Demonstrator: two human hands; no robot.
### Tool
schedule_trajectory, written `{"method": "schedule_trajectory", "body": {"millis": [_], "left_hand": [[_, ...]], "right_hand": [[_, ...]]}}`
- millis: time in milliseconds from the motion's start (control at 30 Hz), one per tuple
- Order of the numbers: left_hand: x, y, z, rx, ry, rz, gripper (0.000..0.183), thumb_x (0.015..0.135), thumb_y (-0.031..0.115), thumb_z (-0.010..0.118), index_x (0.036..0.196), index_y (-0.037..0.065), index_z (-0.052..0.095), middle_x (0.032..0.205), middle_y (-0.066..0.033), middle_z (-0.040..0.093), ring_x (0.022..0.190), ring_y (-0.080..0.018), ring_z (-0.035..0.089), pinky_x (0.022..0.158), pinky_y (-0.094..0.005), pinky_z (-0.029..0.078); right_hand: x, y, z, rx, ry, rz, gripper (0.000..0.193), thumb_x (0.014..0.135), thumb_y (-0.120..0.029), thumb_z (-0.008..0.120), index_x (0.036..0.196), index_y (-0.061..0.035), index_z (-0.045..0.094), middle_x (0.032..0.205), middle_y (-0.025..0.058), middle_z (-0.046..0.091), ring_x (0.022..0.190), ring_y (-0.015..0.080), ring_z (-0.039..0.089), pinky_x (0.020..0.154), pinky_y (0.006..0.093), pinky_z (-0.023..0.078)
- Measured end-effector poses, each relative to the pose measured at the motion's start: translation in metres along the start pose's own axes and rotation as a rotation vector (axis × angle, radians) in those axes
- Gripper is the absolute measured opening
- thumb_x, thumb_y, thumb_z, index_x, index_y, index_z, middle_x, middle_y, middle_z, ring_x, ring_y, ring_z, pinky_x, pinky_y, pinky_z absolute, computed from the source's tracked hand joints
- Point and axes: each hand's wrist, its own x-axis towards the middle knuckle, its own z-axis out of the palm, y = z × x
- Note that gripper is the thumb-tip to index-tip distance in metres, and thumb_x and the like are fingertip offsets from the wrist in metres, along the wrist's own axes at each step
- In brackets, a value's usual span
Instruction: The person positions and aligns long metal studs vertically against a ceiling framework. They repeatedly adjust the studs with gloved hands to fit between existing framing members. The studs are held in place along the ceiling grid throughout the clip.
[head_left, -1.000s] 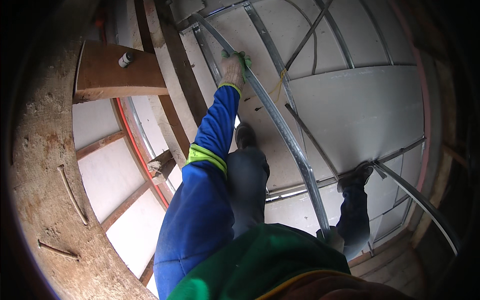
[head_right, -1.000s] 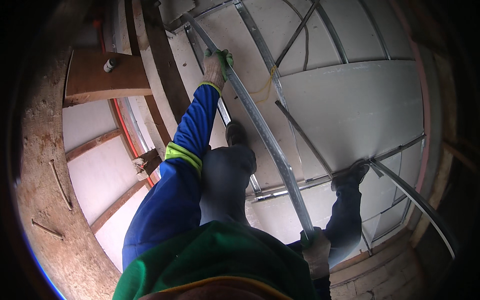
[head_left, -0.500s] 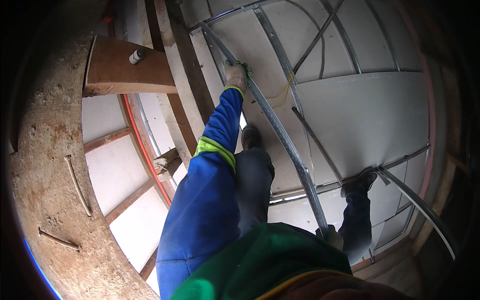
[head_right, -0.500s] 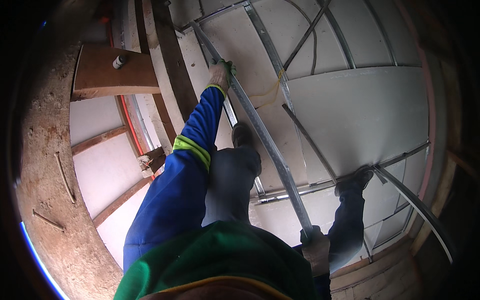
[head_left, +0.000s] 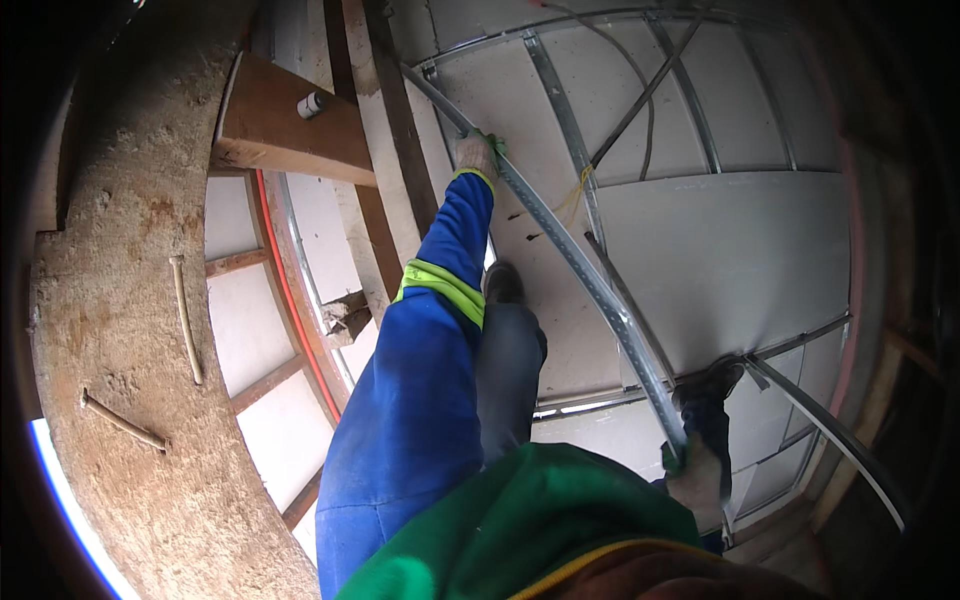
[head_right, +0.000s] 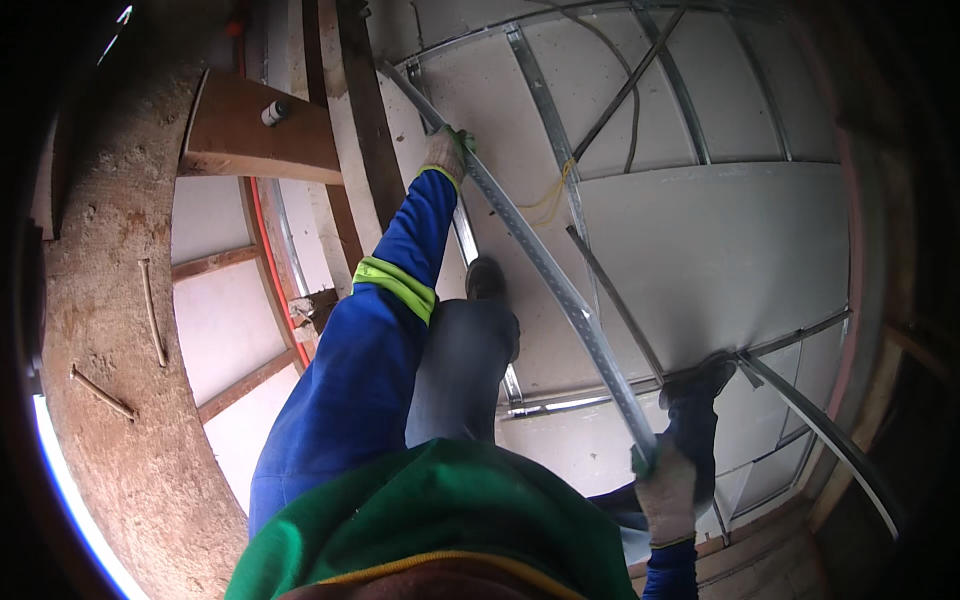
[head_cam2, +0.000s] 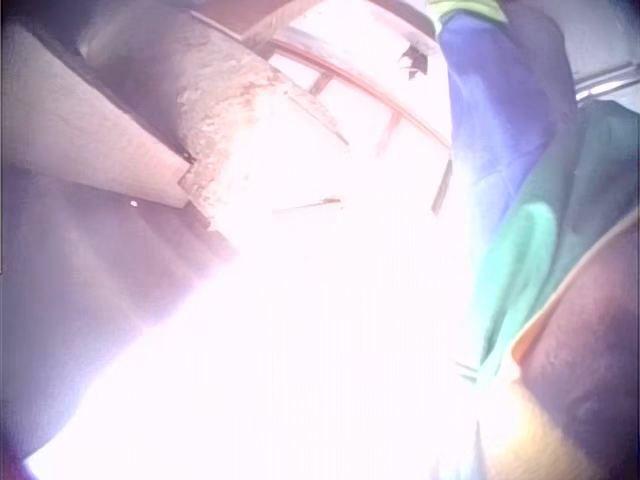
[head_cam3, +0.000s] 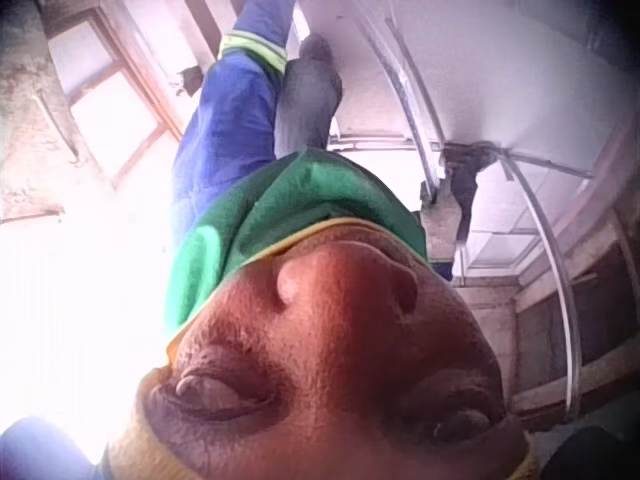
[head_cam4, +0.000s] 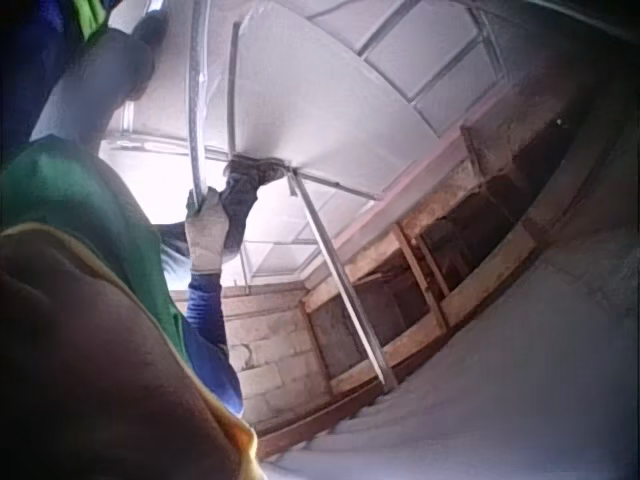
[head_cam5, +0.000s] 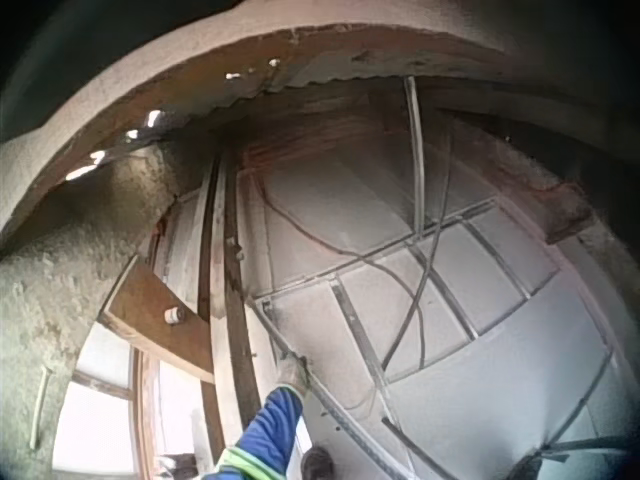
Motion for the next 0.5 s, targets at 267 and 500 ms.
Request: {"method": "schedule_trajectory", "body": {"millis": [267,500], "left_hand": [[-0.101,0.029,0.014,0.575,-0.393,0.234,0.033,0.106,0.017,0.053,0.137,0.006,0.051,0.101,-0.0174,0.065,0.083,-0.0317,0.07,0.069,-0.0428,0.062],[-0.214,0.071,-0.115,1.581,0.096,1.282,0.054,0.096,0.031,0.07,0.144,0.012,0.058,0.147,-0.0169,0.056,0.138,-0.0398,0.05,0.111,-0.052,0.045]], "right_hand": [[-0.02,-0.038,0.035,0.414,-0.085,0.257,0.055,0.101,-0.033,0.07,0.145,-0.0057,0.054,0.076,0.0111,0.065,0.065,0.0213,0.064,0.065,0.0382,0.056],[-0.004,-0.032,0.04,0.395,-0.216,0.217,0.061,0.101,-0.035,0.071,0.15,-0.0075,0.046,0.084,0.0142,0.071,0.072,0.0254,0.071,0.067,0.039,0.056]]}}
